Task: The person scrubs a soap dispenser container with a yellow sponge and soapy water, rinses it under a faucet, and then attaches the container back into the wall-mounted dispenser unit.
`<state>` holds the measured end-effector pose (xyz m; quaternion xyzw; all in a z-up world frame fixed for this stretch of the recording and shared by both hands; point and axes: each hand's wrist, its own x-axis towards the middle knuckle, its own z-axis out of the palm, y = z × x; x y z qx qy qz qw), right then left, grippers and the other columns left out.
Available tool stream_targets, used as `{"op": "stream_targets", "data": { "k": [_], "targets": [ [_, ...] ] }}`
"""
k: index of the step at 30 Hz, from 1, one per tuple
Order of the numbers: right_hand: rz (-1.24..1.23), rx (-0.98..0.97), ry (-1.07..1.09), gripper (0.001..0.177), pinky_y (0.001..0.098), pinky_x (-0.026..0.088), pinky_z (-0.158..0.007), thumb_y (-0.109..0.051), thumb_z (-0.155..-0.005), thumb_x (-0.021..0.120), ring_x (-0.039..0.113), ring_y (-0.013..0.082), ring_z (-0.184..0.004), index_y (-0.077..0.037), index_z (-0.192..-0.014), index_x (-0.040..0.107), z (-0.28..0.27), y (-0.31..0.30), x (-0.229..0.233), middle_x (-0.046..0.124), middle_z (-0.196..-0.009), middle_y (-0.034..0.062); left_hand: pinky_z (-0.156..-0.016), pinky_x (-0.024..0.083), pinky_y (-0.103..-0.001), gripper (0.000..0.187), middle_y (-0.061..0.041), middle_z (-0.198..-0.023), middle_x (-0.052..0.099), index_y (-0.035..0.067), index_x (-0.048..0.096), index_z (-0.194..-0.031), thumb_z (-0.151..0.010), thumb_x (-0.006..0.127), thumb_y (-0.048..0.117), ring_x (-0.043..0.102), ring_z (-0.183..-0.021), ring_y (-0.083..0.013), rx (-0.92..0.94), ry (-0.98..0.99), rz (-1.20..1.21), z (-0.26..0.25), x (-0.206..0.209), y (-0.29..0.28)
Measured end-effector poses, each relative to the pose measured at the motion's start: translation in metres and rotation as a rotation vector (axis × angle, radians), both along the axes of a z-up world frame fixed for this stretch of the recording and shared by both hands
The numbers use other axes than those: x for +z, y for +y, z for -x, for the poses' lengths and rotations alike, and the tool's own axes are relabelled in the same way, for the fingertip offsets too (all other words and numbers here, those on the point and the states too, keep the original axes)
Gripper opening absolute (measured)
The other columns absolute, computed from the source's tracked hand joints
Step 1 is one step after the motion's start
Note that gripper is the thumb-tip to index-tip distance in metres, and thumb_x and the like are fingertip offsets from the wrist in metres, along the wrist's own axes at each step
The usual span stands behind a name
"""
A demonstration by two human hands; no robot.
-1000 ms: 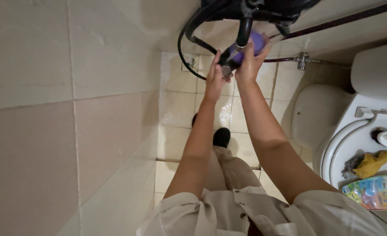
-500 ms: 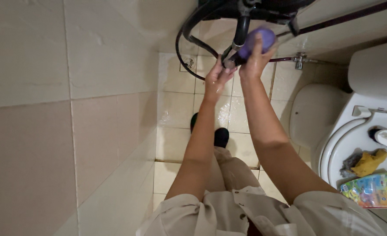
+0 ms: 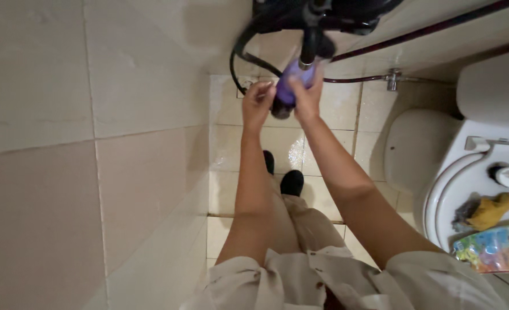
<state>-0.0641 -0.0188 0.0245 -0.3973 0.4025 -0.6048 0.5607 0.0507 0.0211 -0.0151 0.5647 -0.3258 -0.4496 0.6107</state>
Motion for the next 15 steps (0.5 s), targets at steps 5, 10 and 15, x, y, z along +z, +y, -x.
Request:
{"op": "stream_targets", "data": {
  "k": [5, 10, 15],
  "targets": [
    [0.031, 0.148, 0.068, 0.06, 0.0296, 0.042, -0.088, -0.028, -0.076, 0.063, 0.049, 0.0173, -0.101, -0.001, -0.122, 0.036, 0.003, 0.012, 0.002, 0.049, -0.111, 0.0075, -0.103, 0.03, -0.027, 0.045, -0.008, -0.132, 0.042, 0.006, 0.039, -0.13, -0.091, 0.048, 0.026, 0.039, -0.122, -0.0138, -0.287, 0.039, 0.209, 0.007, 0.037, -0.009],
    [-0.159, 0.126, 0.066, 0.057, 0.0303, 0.043, -0.089, -0.046, -0.094, 0.035, 0.051, 0.0189, -0.098, 0.005, -0.118, 0.046, 0.03, 0.002, 0.011, 0.053, -0.108, 0.0117, -0.093, 0.038, -0.031, 0.079, -0.009, -0.117, 0.047, 0.003, 0.034, -0.127, -0.064, 0.077, 0.023, 0.047, -0.108, -0.017, -0.528, 0.069, 0.16, 0.031, 0.047, -0.022],
    [-0.053, 0.067, -0.134, 0.061, 0.0312, 0.033, -0.098, -0.052, -0.089, 0.021, 0.043, 0.0206, -0.113, -0.004, -0.127, 0.031, 0.065, 0.013, 0.035, 0.043, -0.123, 0.0111, -0.089, 0.042, -0.03, 0.078, -0.007, -0.108, 0.055, 0.002, 0.041, -0.121, -0.057, 0.082, 0.02, 0.053, -0.099, -0.0158, -0.532, -0.102, 0.19, 0.07, 0.061, -0.025]
  ]
}}
